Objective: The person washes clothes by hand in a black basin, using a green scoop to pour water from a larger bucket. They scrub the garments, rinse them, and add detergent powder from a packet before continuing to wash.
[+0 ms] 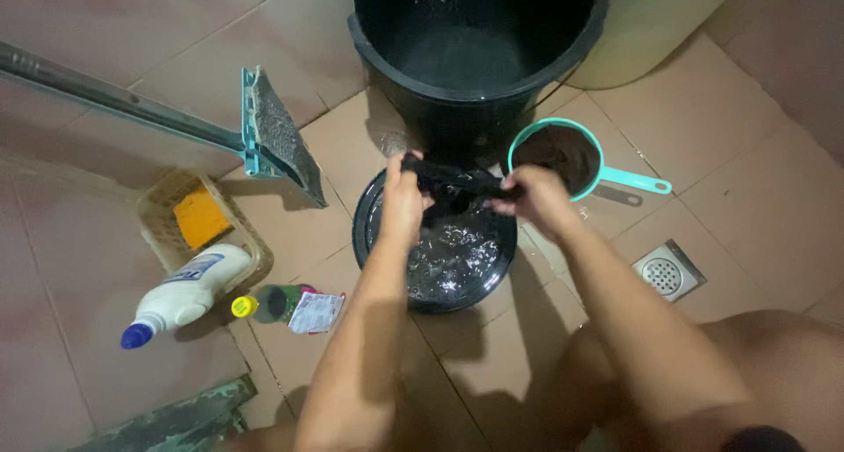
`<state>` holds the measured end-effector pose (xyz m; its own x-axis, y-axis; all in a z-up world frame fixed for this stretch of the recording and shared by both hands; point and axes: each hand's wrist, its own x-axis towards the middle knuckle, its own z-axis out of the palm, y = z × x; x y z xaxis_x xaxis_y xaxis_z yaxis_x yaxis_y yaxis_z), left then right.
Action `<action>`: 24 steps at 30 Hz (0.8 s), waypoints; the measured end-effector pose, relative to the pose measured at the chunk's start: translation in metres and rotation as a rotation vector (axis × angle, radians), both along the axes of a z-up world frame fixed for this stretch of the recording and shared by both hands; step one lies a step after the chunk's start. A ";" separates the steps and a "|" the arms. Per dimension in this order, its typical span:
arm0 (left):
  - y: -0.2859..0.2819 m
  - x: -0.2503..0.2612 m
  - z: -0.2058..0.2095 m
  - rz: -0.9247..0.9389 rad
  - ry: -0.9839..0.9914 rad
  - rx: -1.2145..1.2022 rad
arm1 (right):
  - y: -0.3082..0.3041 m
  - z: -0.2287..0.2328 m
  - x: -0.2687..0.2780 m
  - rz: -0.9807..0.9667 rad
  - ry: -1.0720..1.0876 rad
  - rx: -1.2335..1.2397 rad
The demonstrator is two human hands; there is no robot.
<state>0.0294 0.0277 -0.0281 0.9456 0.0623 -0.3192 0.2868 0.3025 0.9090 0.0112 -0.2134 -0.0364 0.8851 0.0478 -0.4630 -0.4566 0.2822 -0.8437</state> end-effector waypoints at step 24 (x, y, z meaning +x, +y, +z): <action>-0.011 -0.037 0.002 -0.062 0.061 0.055 | 0.047 0.014 -0.035 0.373 0.105 -0.093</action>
